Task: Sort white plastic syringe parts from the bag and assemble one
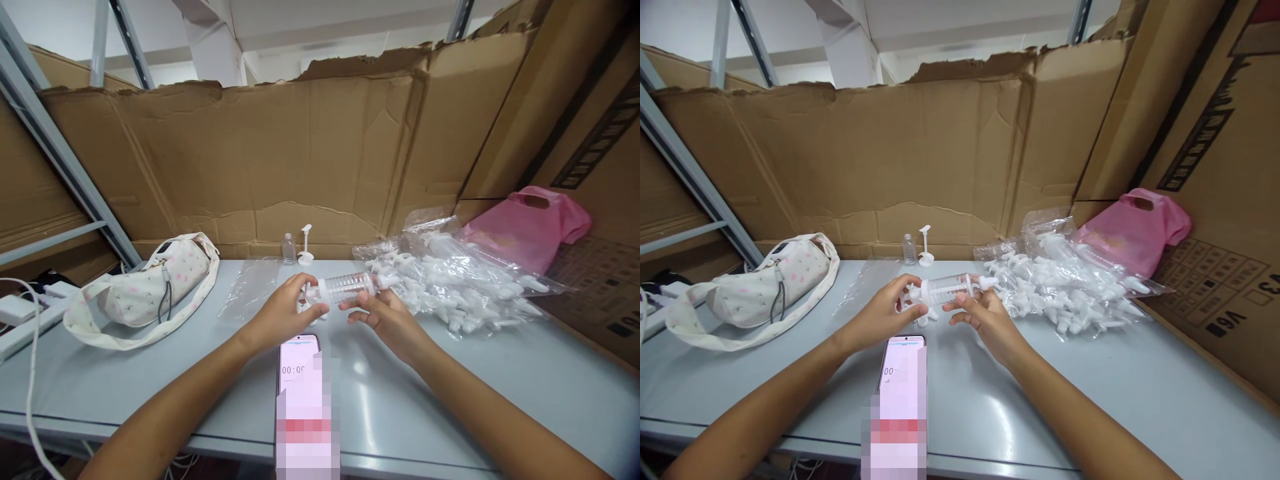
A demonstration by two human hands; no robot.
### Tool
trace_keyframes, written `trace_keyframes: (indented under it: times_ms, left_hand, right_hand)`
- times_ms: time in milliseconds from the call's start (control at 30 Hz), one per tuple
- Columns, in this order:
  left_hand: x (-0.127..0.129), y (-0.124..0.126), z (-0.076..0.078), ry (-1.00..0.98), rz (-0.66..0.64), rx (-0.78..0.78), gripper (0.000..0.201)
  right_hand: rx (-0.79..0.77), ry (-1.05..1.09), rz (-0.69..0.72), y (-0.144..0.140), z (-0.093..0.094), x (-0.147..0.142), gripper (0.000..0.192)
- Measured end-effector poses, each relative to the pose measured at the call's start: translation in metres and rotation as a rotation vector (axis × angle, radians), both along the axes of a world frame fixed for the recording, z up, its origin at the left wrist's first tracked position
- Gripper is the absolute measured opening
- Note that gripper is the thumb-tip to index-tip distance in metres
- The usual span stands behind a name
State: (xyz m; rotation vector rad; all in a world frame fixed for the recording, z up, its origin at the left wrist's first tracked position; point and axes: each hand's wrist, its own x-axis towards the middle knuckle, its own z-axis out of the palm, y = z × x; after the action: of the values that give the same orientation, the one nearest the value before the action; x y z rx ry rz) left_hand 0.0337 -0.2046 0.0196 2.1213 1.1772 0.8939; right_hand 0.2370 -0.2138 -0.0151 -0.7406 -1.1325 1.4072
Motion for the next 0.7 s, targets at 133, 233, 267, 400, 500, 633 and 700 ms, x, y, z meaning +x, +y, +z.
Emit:
trace_keyframes:
  times_ms: [133, 233, 267, 400, 500, 633, 700]
  left_hand:
    - [-0.001, -0.004, -0.008, 0.069, 0.029, 0.077, 0.02]
    - [-0.003, -0.005, -0.01, 0.082, 0.03, 0.104, 0.016]
    - [-0.004, -0.005, -0.011, 0.067, 0.028, 0.091, 0.016]
    - [-0.008, -0.003, -0.011, -0.051, -0.017, -0.005, 0.025]
    - [-0.011, -0.001, -0.011, -0.12, -0.041, -0.076, 0.028]
    - [-0.011, 0.002, -0.008, -0.189, -0.067, -0.17, 0.028]
    - [-0.01, 0.004, -0.006, -0.25, -0.066, -0.223, 0.027]
  right_hand:
    - [0.019, 0.021, 0.053, 0.0, -0.002, -0.003, 0.036]
    - [-0.007, 0.009, 0.005, -0.001, -0.002, -0.005, 0.036]
    - [-0.014, -0.004, -0.008, -0.001, -0.002, -0.005, 0.036]
    - [0.007, -0.043, -0.007, -0.004, -0.001, -0.007, 0.037]
    - [0.03, -0.05, -0.009, -0.005, 0.001, -0.008, 0.04]
    - [0.026, -0.043, -0.011, -0.005, 0.003, -0.008, 0.04]
    - [0.019, -0.016, -0.02, -0.004, 0.004, -0.007, 0.039]
